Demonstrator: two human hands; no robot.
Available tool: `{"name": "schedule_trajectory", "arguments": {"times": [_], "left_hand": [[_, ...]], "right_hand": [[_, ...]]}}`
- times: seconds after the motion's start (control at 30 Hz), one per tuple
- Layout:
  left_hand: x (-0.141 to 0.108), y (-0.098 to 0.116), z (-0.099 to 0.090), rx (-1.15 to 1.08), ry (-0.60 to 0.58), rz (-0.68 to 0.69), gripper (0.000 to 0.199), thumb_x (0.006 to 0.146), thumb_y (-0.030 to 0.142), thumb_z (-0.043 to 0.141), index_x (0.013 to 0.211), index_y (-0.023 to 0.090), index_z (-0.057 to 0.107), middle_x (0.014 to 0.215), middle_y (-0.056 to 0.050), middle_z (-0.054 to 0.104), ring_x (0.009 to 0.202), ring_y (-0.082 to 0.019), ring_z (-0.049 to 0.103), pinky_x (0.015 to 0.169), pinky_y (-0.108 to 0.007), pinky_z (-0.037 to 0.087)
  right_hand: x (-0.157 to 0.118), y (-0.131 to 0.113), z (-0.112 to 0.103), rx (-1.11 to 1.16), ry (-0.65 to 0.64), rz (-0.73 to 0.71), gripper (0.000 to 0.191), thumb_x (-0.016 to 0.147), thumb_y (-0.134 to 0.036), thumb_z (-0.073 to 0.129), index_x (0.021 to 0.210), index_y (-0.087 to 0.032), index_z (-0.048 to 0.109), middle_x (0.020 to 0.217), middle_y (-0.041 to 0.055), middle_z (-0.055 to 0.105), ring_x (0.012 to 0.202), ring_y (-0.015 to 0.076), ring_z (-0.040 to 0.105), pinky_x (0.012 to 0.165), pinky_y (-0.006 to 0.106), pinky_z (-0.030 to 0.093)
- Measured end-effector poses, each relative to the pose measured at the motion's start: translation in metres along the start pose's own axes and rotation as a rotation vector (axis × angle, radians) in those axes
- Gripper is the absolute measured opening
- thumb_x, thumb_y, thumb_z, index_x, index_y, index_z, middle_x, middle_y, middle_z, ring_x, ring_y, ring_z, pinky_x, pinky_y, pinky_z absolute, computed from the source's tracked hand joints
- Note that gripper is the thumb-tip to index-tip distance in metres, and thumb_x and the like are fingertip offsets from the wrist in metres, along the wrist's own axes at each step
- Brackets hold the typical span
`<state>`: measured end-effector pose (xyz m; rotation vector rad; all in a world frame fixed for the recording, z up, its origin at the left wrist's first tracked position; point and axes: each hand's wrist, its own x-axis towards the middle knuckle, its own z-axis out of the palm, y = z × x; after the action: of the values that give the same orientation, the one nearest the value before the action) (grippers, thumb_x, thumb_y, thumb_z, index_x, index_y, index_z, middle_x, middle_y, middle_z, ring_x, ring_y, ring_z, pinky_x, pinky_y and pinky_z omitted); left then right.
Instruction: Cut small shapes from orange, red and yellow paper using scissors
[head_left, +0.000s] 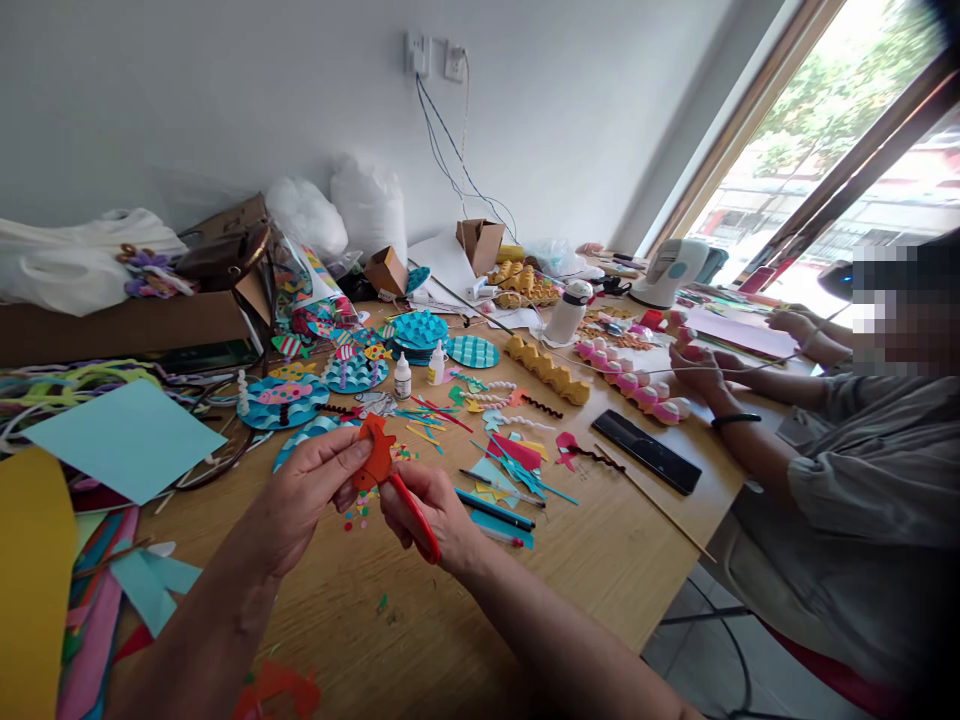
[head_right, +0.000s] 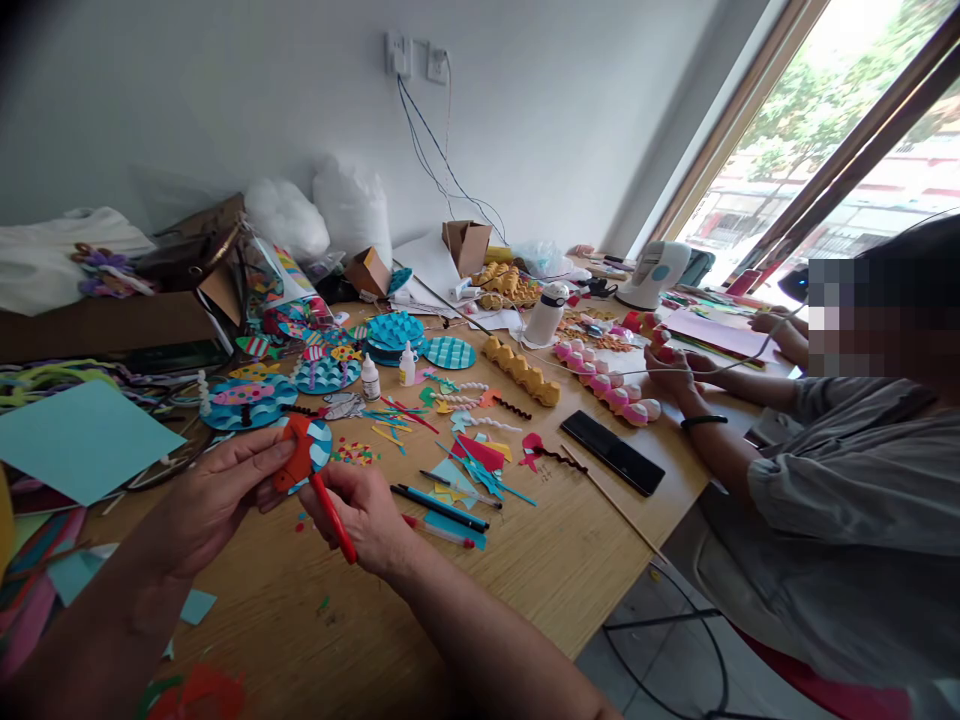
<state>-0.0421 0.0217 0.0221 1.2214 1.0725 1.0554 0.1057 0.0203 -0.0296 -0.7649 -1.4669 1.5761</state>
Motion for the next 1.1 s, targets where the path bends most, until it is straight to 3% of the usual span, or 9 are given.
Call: {"name": "schedule_trajectory", "arguments": {"times": [0.73,0.93,1.1], "left_hand": [[0.000,0.005,-0.011,0.089,-0.067,-0.002,0.023,0.077,0.037,0.057,0.064,0.017,0.059,0.055,0.005,0.044,0.049,-0.008,0.030,0.043,-0.019,0.027],[0.000,0.007,-0.018,0.117,-0.101,-0.049,0.022,0.075,0.039,0.059,0.072,0.019,0.066,0.059,0.004,0.047,0.051,-0.009,0.032,0.045,-0.019,0.029],[-0.001,0.010,-0.020,0.150,-0.069,-0.002,0.019,0.075,0.036,0.059,0.066,0.020,0.064,0.057,0.004,0.047,0.052,-0.010,0.035,0.047,-0.020,0.033]], "right_hand": [[0.000,0.002,-0.002,-0.009,-0.020,0.017,0.026,0.082,-0.033,0.059,0.064,-0.017,0.048,0.048,-0.0074,0.043,0.039,0.0054,0.039,0.036,0.016,0.031],[0.001,0.003,-0.005,-0.059,-0.049,0.020,0.025,0.082,-0.032,0.059,0.064,-0.018,0.048,0.048,-0.0071,0.044,0.040,0.0056,0.039,0.037,0.016,0.029],[0.002,0.003,-0.007,-0.085,-0.057,0.007,0.027,0.083,-0.033,0.059,0.063,-0.018,0.049,0.049,-0.0072,0.042,0.040,0.0056,0.039,0.037,0.017,0.029]]}}
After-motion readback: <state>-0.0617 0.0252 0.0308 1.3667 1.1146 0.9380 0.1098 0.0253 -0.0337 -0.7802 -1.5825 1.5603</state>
